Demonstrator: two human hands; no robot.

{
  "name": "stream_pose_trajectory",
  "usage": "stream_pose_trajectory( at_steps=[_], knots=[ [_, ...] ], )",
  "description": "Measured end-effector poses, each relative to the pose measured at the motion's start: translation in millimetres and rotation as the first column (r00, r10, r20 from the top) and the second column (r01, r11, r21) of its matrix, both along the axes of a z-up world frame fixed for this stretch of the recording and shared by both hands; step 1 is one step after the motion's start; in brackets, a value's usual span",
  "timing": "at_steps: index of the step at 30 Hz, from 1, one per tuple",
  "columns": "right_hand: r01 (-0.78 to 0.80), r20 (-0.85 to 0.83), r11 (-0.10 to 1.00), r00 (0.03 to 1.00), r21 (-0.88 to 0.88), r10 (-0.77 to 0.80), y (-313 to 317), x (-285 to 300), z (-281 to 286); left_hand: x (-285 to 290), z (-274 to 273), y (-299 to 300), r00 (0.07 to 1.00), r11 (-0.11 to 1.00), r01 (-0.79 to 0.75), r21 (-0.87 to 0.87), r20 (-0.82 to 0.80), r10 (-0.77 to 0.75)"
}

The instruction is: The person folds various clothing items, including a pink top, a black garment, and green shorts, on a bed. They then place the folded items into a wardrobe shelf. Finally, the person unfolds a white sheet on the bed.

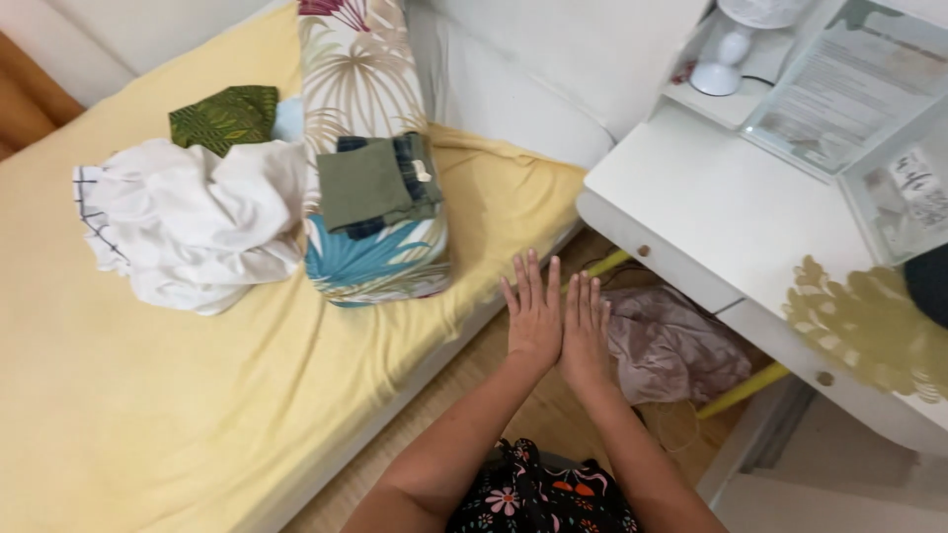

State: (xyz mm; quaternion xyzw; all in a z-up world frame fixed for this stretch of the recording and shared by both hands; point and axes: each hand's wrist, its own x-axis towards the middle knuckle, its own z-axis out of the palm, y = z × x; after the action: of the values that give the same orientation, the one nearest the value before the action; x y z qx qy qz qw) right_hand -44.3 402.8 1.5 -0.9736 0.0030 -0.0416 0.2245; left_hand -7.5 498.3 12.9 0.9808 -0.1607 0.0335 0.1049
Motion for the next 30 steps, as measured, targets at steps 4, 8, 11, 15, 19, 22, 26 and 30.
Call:
stream_pose_trajectory(
  at_steps=[4,8,11,15,19,22,26,30],
  knots=[
    [-0.033,-0.008,0.998,0.999,-0.057,0.032,67.4,20.0,-4.6,12.2,-16.8,67.9,0.977,0.994,-0.101,0.031,0.190,0.093],
    [-0.133,0.050,0.991,0.990,-0.006,0.133,129.6,38.4,-9.5,20.3,-5.4,135.2,0.977,0.984,-0.178,0.027,0.121,0.174],
    [-0.218,0.057,0.976,0.974,-0.012,0.218,170.4,53.0,-7.2,24.9,1.8,177.0,0.963,0.968,-0.251,-0.026,0.096,0.253],
    [-0.348,0.088,0.937,0.934,-0.001,0.347,206.9,69.6,3.1,33.7,0.5,215.0,0.923,0.933,-0.359,-0.007,0.144,0.357],
    [-0.418,0.128,0.908,0.902,0.025,0.412,230.0,90.8,-4.5,47.4,-4.9,240.3,0.887,0.900,-0.411,-0.147,0.162,0.432],
    [-0.452,0.164,0.891,0.878,-0.033,0.451,238.5,113.2,-12.3,64.1,-11.7,249.2,0.868,0.880,-0.448,-0.157,0.157,0.470],
    [-0.517,0.191,0.855,0.842,0.018,0.505,241.1,157.7,-14.2,102.3,-14.7,252.1,0.826,0.840,-0.508,-0.193,0.168,0.538],
    [-0.565,0.207,0.825,0.806,-0.013,0.555,236.9,225.2,-14.2,155.8,-20.9,247.6,0.775,0.796,-0.533,-0.288,0.212,0.596]
  ],
)
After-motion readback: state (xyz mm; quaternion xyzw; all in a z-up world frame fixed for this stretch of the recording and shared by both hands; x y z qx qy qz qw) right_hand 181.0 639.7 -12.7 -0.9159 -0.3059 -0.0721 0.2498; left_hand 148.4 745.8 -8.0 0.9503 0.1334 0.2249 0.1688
